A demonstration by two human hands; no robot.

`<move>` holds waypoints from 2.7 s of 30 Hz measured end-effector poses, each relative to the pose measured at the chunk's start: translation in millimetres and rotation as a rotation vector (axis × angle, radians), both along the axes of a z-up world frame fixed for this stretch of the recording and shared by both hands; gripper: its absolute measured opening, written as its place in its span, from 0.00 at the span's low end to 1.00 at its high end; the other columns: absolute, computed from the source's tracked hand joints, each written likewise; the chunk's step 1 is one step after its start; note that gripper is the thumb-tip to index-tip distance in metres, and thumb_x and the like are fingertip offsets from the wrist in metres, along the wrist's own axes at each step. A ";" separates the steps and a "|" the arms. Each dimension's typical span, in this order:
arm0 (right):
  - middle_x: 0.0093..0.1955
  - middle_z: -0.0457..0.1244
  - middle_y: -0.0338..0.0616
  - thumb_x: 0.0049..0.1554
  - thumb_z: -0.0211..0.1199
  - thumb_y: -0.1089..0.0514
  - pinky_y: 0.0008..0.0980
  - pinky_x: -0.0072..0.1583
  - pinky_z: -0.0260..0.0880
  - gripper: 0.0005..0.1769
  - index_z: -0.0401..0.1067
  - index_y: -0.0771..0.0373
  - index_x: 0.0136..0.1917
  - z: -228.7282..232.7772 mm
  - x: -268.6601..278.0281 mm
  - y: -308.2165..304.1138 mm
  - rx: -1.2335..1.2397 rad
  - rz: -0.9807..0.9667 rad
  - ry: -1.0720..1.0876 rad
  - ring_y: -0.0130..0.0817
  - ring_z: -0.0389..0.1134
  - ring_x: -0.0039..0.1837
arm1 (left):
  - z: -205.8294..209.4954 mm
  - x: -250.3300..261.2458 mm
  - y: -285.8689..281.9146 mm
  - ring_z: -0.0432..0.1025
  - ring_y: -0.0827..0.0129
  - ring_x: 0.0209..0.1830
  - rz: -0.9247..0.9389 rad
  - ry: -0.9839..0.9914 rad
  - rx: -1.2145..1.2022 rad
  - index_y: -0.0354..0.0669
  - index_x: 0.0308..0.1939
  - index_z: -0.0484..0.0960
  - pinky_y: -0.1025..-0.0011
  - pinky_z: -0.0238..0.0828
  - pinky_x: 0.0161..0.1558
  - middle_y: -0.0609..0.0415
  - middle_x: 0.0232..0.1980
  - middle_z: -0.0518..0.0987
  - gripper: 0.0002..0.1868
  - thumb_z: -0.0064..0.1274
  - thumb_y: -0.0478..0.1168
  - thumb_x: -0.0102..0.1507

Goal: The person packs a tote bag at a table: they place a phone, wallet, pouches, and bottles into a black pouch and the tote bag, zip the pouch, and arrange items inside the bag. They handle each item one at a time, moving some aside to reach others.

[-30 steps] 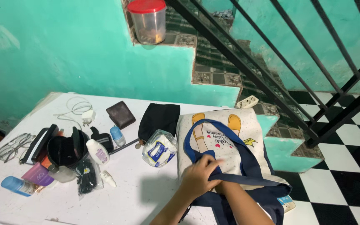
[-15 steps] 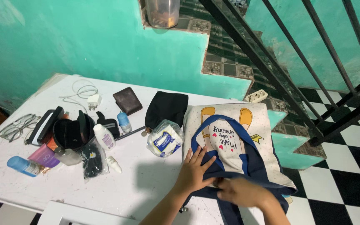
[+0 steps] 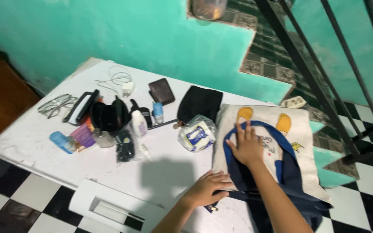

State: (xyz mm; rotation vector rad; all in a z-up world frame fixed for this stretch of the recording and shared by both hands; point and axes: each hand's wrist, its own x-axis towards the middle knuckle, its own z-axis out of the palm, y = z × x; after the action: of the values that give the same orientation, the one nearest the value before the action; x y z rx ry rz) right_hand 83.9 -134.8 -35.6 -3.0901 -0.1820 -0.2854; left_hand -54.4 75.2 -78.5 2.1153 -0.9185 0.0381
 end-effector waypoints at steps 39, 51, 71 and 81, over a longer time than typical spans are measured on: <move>0.62 0.66 0.42 0.62 0.44 0.34 0.46 0.54 0.77 0.33 0.60 0.54 0.71 0.4 -142.9 16.1 2.288 -0.044 0.008 0.41 0.70 0.61 | 36.0 19.6 31.4 0.77 0.56 0.52 0.679 -0.216 -0.402 0.38 0.58 0.78 0.61 0.73 0.56 0.47 0.51 0.81 0.21 0.59 0.43 0.64; 0.57 0.69 0.54 0.54 0.66 0.51 0.43 0.57 0.77 0.29 0.71 0.62 0.66 54.1 -258.2 -159.0 1.388 -0.122 0.153 0.48 0.73 0.57 | 105.8 32.8 -103.2 0.77 0.53 0.49 0.143 -0.007 0.094 0.47 0.46 0.86 0.59 0.74 0.48 0.53 0.50 0.81 0.14 0.61 0.48 0.61; 0.65 0.62 0.71 0.54 0.60 0.50 0.56 0.55 0.68 0.38 0.60 0.73 0.73 -29.0 -49.2 -76.7 0.432 0.127 -0.200 0.66 0.67 0.59 | 195.3 68.6 -88.5 0.79 0.57 0.40 0.281 -0.257 -0.156 0.45 0.46 0.86 0.64 0.75 0.39 0.55 0.46 0.82 0.12 0.61 0.45 0.62; 0.58 0.67 0.65 0.59 0.60 0.44 0.49 0.63 0.67 0.26 0.72 0.65 0.62 -50.9 -55.8 -98.7 0.583 -0.071 -0.015 0.61 0.68 0.60 | 180.6 70.6 -98.3 0.79 0.58 0.40 0.243 -0.176 -0.126 0.47 0.46 0.87 0.66 0.75 0.40 0.55 0.46 0.82 0.11 0.60 0.44 0.62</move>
State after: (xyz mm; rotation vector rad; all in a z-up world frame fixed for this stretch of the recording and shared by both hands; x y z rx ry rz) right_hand 28.1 -233.4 -86.5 -2.5194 0.0138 -0.2993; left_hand 16.1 -23.1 102.2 2.1176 -0.7339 0.4019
